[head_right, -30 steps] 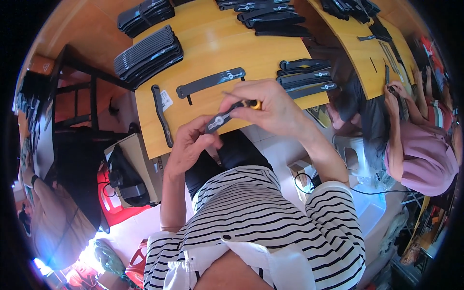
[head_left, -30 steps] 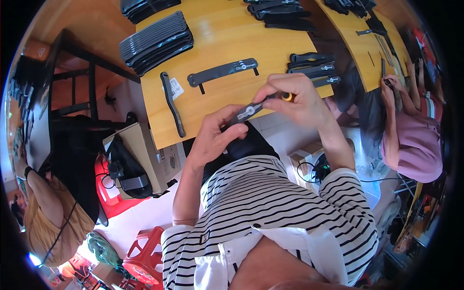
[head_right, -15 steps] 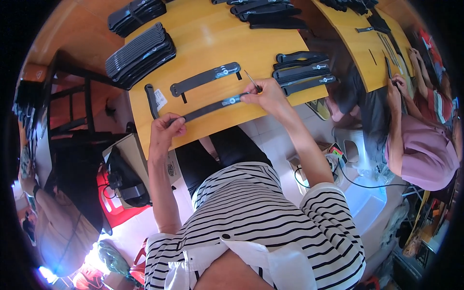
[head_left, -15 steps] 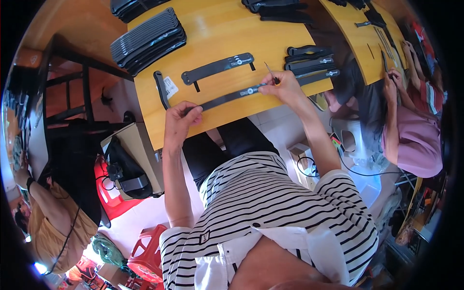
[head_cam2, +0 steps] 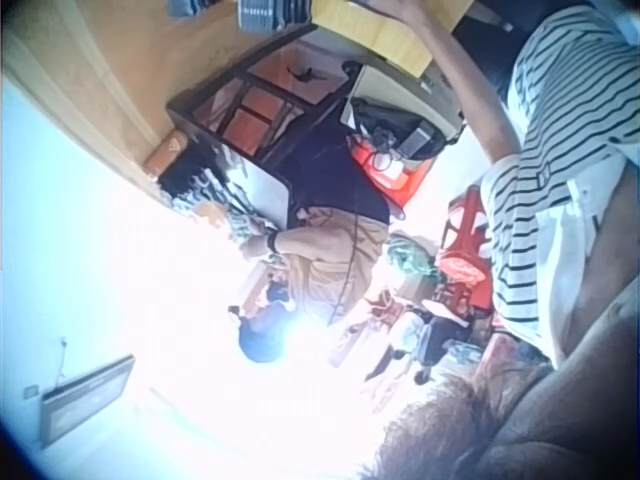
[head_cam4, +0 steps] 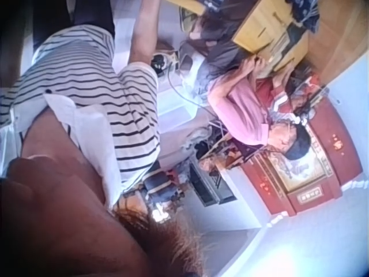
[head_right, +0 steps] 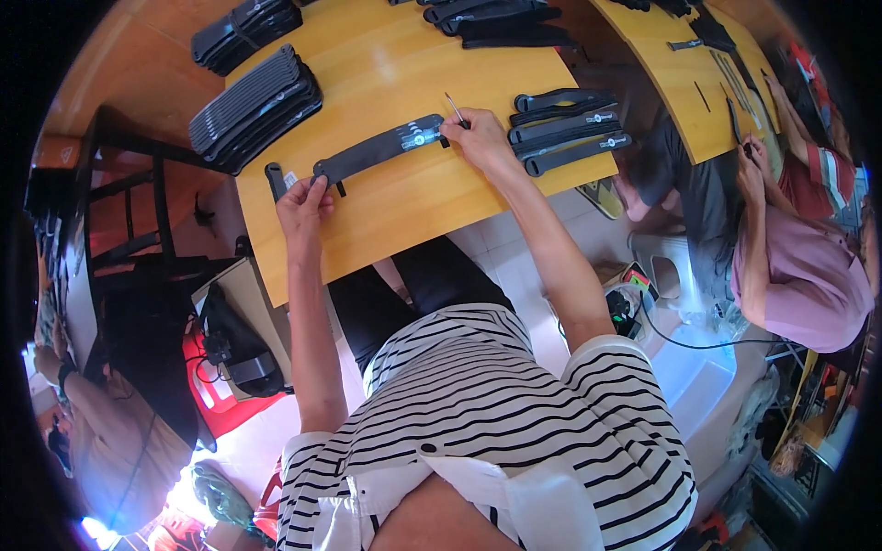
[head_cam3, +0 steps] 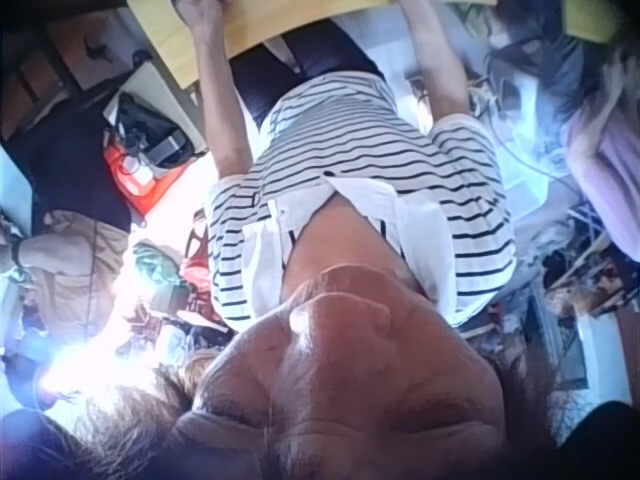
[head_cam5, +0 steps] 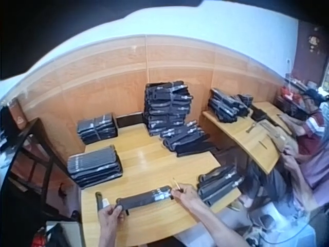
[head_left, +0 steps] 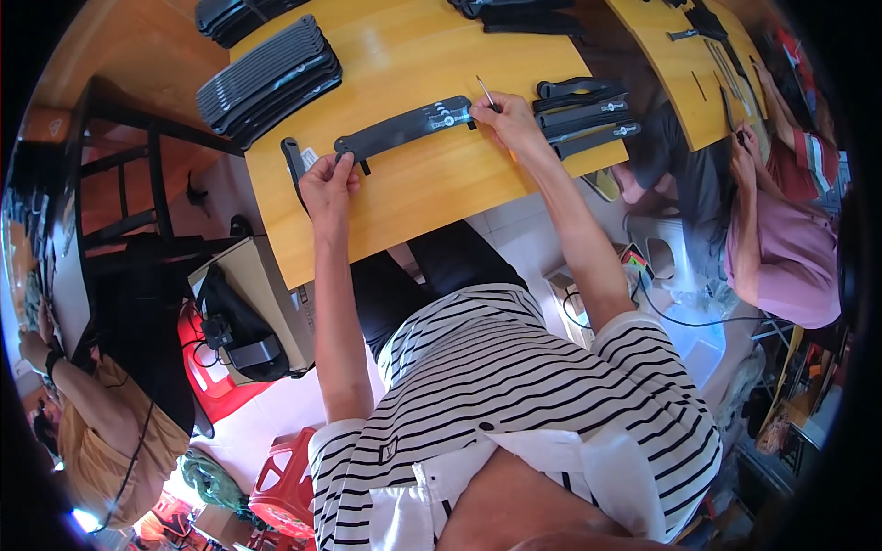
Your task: Attaching metal components to leather straps using a small screwdriver tool.
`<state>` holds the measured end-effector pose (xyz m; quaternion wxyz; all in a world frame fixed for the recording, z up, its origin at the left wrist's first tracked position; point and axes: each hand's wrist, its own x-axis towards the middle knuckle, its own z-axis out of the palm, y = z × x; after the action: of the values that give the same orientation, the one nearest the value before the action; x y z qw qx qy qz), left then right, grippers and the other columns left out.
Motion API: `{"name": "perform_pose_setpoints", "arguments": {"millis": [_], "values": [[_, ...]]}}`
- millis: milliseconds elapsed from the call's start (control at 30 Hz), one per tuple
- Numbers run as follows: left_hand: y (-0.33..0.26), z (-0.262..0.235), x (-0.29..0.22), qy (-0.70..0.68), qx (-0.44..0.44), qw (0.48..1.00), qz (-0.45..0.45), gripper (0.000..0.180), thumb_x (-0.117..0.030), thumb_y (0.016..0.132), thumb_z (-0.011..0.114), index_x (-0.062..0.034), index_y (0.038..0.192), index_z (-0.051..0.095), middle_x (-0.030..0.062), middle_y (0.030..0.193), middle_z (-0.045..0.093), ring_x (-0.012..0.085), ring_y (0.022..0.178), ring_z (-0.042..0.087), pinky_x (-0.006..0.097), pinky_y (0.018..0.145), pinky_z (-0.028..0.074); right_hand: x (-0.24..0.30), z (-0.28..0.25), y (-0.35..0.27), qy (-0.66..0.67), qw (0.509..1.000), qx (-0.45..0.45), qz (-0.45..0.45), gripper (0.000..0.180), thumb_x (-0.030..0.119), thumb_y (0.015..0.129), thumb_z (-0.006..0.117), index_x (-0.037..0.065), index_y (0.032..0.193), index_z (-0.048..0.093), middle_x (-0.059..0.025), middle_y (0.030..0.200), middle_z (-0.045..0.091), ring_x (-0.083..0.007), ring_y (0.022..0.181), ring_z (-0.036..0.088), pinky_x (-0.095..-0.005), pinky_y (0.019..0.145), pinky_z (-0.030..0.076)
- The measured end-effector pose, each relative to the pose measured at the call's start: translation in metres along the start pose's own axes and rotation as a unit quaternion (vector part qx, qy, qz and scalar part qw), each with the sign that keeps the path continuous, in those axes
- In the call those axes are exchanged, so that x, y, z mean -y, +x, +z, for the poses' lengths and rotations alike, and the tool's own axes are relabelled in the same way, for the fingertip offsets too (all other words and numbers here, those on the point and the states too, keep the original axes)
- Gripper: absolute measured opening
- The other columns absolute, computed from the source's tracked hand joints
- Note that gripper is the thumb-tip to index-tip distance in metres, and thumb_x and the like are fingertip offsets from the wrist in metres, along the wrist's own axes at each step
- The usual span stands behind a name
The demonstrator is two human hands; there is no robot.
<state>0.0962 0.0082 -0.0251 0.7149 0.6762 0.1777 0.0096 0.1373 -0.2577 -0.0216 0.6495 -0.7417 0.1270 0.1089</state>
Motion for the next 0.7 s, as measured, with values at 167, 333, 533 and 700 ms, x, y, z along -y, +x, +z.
{"name": "perform_pose_setpoints", "arguments": {"millis": [167, 333, 533, 700], "values": [[0.004, 0.005, 0.005, 0.080, -0.031, 0.995, 0.056, 0.015, -0.010, 0.080, 0.065, 0.0044, 0.082, 0.060, 0.0014, 0.061, 0.054, 0.0053, 0.049, 0.048, 0.018, 0.044, 0.039, -0.013, 0.001, 0.014, -0.105, 0.990, -0.076, -0.049, 0.014, 0.016, 0.071, 0.068, 0.002, 0.075, 0.064, -0.0043, 0.062, 0.060, -0.0126, 0.057, 0.054, -0.0282, 0.056, 0.042], [0.004, 0.007, 0.003, 0.093, -0.037, 0.992, 0.071, 0.015, -0.009, 0.079, 0.065, 0.0047, 0.081, 0.059, 0.0018, 0.061, 0.054, 0.0060, 0.049, 0.047, 0.020, 0.043, 0.038, -0.019, 0.003, 0.018, -0.133, 0.982, -0.102, -0.092, 0.014, 0.015, 0.071, 0.067, 0.002, 0.075, 0.065, -0.0052, 0.062, 0.061, -0.0126, 0.056, 0.055, -0.0279, 0.055, 0.042], [0.004, 0.008, 0.002, 0.144, -0.057, 0.986, 0.061, 0.015, -0.010, 0.079, 0.066, 0.0033, 0.082, 0.059, 0.0009, 0.061, 0.053, 0.0057, 0.048, 0.047, 0.019, 0.044, 0.037, -0.015, 0.005, 0.009, -0.143, 0.975, -0.117, -0.123, 0.012, 0.013, 0.071, 0.066, 0.002, 0.076, 0.065, -0.0061, 0.062, 0.061, -0.0132, 0.057, 0.056, -0.0280, 0.054, 0.043], [0.004, 0.008, 0.003, 0.140, -0.052, 0.987, 0.060, 0.015, -0.012, 0.080, 0.066, 0.0013, 0.082, 0.059, -0.0002, 0.061, 0.053, 0.0047, 0.048, 0.047, 0.018, 0.044, 0.038, -0.016, 0.006, 0.009, -0.133, 0.977, -0.119, -0.119, 0.012, 0.011, 0.072, 0.065, 0.001, 0.077, 0.065, -0.0070, 0.062, 0.061, -0.0136, 0.057, 0.056, -0.0279, 0.054, 0.043]]}}
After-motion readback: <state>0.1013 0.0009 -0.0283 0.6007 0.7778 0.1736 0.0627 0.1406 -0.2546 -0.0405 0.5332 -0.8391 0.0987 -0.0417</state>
